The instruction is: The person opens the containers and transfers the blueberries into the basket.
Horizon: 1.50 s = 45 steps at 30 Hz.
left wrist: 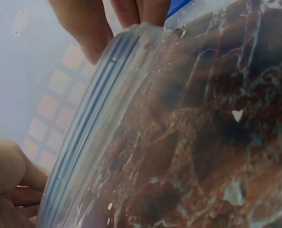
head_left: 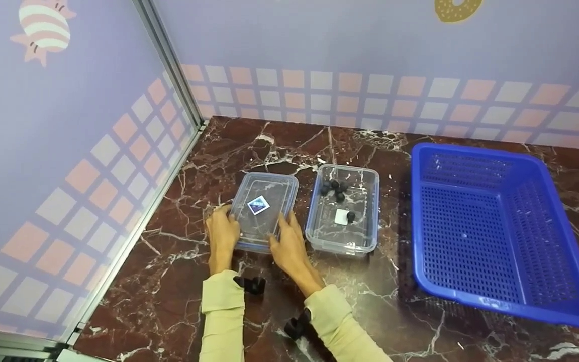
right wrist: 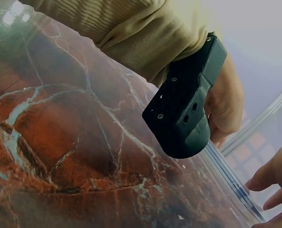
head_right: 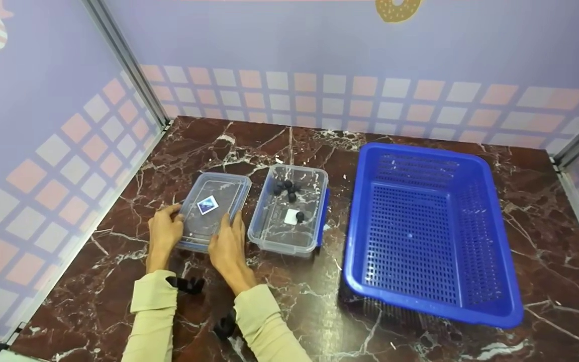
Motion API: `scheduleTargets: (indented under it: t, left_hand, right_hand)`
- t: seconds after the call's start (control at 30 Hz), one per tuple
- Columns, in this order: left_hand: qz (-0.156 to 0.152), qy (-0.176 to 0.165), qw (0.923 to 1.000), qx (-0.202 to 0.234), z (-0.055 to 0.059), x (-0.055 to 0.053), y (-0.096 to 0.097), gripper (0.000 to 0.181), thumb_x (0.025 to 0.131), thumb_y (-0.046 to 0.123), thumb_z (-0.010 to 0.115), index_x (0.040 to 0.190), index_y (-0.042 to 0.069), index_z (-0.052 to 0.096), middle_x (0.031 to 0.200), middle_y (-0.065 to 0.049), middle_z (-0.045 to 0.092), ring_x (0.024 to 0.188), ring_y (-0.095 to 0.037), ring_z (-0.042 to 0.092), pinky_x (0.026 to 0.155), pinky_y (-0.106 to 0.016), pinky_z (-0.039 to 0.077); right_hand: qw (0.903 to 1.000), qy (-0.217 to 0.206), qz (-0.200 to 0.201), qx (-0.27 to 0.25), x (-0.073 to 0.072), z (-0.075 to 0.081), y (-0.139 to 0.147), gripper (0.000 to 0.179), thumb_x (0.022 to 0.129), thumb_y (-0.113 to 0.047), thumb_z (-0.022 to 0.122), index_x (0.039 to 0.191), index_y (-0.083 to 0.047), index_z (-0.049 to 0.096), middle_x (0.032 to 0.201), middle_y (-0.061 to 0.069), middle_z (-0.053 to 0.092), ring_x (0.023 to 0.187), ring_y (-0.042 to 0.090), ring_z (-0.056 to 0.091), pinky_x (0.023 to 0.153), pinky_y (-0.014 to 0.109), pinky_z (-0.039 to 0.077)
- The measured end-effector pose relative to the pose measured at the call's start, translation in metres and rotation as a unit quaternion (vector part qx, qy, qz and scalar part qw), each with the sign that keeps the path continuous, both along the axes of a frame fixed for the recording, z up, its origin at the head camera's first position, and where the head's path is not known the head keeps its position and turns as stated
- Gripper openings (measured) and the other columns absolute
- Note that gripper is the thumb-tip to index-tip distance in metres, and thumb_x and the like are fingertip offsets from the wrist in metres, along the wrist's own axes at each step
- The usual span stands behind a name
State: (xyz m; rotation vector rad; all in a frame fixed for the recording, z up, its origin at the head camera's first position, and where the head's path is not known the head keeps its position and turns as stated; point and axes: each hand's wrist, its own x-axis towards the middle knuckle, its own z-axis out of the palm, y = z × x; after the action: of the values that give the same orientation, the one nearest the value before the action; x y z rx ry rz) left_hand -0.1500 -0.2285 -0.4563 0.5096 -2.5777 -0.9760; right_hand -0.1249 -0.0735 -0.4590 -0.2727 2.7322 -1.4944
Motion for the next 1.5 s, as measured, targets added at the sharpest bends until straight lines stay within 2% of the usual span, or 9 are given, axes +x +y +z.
scheduleTargets:
  t: [0.27,0.47,0.73,1.03,1.37,1.5]
  left_hand:
    - [-0.003,-0.010,0.9998,0.016,-0.008,-0.001,0.001,0.031,0.087,-0.002,0.053,0.115,-0.005,0.065,0.119,-0.023,0.064,0.114,-0.044,0.056,0.099,-0.051,0.043]
    - [-0.008,-0.014,0.9998,0.011,-0.012,-0.002,0.002,0.031,0.087,-0.002,0.054,0.115,-0.005,0.065,0.120,-0.024,0.063,0.115,-0.044,0.056,0.099,-0.051,0.043]
    - [-0.002,-0.016,0.9996,0.021,-0.014,-0.002,0.003,0.030,0.088,-0.002,0.054,0.115,-0.004,0.065,0.120,-0.025,0.063,0.116,-0.044,0.055,0.102,-0.050,0.042]
    - [0.003,0.005,0.9999,0.015,-0.021,-0.003,0.003,0.027,0.085,-0.005,0.056,0.109,-0.006,0.067,0.114,-0.025,0.065,0.110,-0.044,0.057,0.098,-0.051,0.043]
    - [0.007,0.011,0.9998,0.013,-0.022,-0.003,0.004,0.026,0.083,-0.006,0.056,0.107,-0.006,0.067,0.112,-0.024,0.065,0.108,-0.046,0.057,0.096,-0.052,0.043]
    - [0.012,0.012,0.9997,0.018,-0.021,-0.003,0.005,0.026,0.083,-0.006,0.056,0.107,-0.007,0.067,0.112,-0.025,0.065,0.109,-0.046,0.057,0.098,-0.051,0.043]
  right_hand:
    - [0.9999,-0.010,0.002,0.000,-0.001,-0.009,0.002,0.057,0.090,-0.009,0.059,0.141,0.007,0.039,0.152,0.030,0.023,0.140,0.042,0.027,0.117,0.048,0.024]
    - [1.0000,0.008,-0.005,0.004,-0.002,-0.015,0.003,0.056,0.088,-0.009,0.062,0.137,0.011,0.042,0.151,0.032,0.025,0.138,0.043,0.031,0.116,0.047,0.026]
    - [0.9999,-0.001,-0.003,0.010,-0.003,-0.017,0.003,0.056,0.089,-0.010,0.061,0.138,0.009,0.042,0.150,0.032,0.026,0.138,0.043,0.032,0.116,0.048,0.027]
    - [0.9999,-0.001,-0.005,0.010,-0.002,-0.019,0.002,0.056,0.088,-0.008,0.061,0.138,0.009,0.042,0.150,0.032,0.027,0.138,0.043,0.031,0.116,0.047,0.026]
    - [0.9998,0.014,-0.008,0.008,-0.004,-0.022,0.003,0.057,0.086,-0.007,0.062,0.137,0.012,0.042,0.148,0.032,0.031,0.137,0.043,0.033,0.115,0.047,0.028]
    - [0.9999,0.007,-0.006,0.009,-0.005,-0.022,0.002,0.060,0.086,-0.008,0.062,0.138,0.012,0.040,0.149,0.032,0.029,0.138,0.044,0.031,0.116,0.047,0.027]
